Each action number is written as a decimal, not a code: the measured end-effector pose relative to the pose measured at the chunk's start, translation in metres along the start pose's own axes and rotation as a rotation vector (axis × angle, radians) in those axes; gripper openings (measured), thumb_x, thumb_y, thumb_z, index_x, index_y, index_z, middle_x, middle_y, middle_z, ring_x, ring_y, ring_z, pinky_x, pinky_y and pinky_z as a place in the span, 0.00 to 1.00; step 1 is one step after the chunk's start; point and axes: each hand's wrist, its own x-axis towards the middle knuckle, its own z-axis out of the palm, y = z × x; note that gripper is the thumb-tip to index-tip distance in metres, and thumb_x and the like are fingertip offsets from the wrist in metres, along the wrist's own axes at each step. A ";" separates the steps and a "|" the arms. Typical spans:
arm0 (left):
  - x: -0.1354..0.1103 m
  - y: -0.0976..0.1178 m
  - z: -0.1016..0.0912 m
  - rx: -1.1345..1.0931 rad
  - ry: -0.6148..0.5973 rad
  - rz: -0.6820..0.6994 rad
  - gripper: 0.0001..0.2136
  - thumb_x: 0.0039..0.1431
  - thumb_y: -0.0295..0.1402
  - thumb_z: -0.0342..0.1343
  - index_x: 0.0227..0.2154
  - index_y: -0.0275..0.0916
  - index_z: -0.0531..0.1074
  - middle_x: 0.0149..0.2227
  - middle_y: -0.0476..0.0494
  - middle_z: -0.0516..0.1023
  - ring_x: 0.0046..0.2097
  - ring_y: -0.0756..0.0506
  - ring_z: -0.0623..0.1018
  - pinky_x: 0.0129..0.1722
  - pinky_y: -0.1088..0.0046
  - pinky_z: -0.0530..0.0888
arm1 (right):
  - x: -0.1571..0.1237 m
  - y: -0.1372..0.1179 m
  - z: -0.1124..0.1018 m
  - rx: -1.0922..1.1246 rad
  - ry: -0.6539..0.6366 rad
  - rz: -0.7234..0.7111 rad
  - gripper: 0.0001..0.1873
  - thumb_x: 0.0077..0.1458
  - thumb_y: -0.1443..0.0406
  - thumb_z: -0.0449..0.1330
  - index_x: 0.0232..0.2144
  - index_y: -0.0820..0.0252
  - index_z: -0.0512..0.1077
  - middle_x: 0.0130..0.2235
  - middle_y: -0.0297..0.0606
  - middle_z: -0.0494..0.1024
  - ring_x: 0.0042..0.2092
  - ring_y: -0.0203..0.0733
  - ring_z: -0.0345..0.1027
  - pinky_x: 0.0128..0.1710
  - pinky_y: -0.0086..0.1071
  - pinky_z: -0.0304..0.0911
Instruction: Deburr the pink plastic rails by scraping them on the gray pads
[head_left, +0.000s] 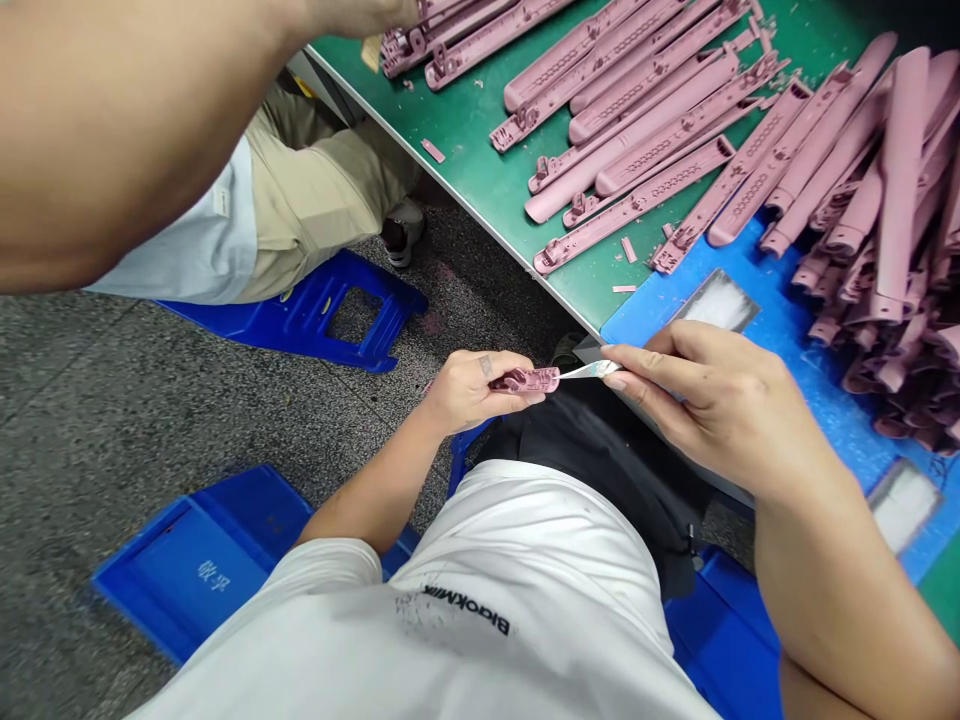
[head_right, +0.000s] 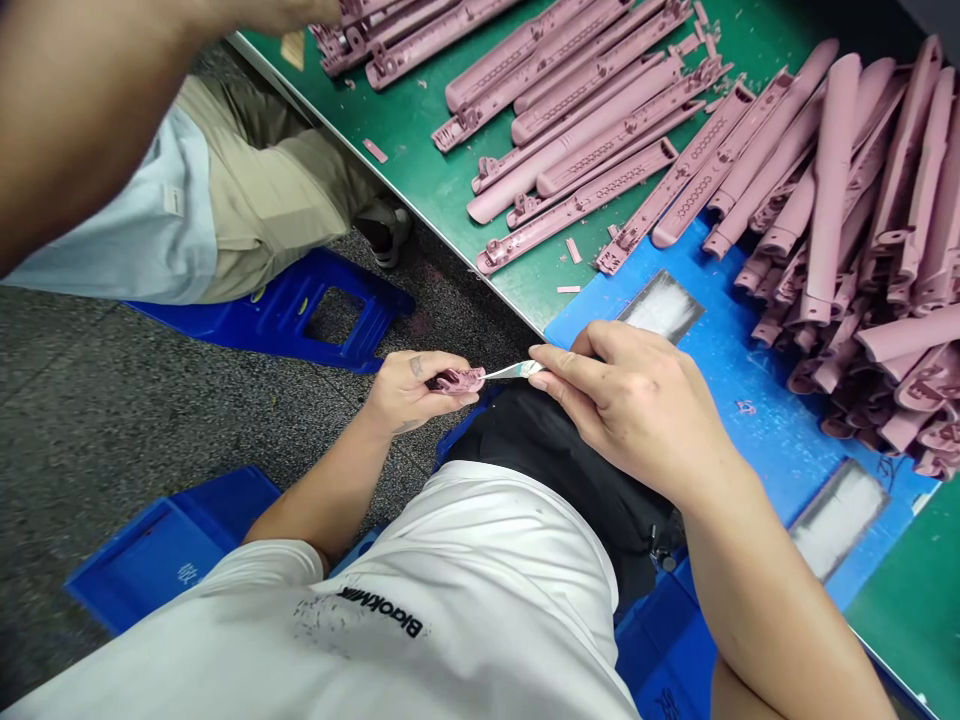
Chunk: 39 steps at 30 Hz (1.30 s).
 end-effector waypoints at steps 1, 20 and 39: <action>0.001 0.000 -0.001 -0.007 -0.019 -0.015 0.20 0.74 0.51 0.73 0.47 0.36 0.88 0.36 0.41 0.90 0.31 0.49 0.84 0.34 0.79 0.78 | 0.000 0.000 0.000 -0.009 0.012 -0.018 0.15 0.80 0.58 0.65 0.59 0.53 0.89 0.40 0.42 0.83 0.36 0.41 0.73 0.38 0.36 0.64; 0.002 0.002 0.012 0.173 0.278 0.113 0.13 0.78 0.43 0.71 0.53 0.38 0.83 0.40 0.44 0.90 0.32 0.50 0.85 0.35 0.78 0.81 | -0.030 -0.035 0.024 0.357 0.273 0.365 0.07 0.79 0.59 0.66 0.51 0.54 0.83 0.35 0.33 0.83 0.30 0.35 0.72 0.34 0.30 0.68; 0.012 0.017 0.037 0.356 0.382 0.330 0.28 0.80 0.30 0.67 0.78 0.47 0.75 0.46 0.44 0.85 0.43 0.48 0.85 0.45 0.76 0.86 | -0.027 -0.075 0.083 1.096 0.246 0.472 0.15 0.80 0.51 0.65 0.49 0.56 0.81 0.28 0.26 0.68 0.27 0.32 0.59 0.30 0.30 0.59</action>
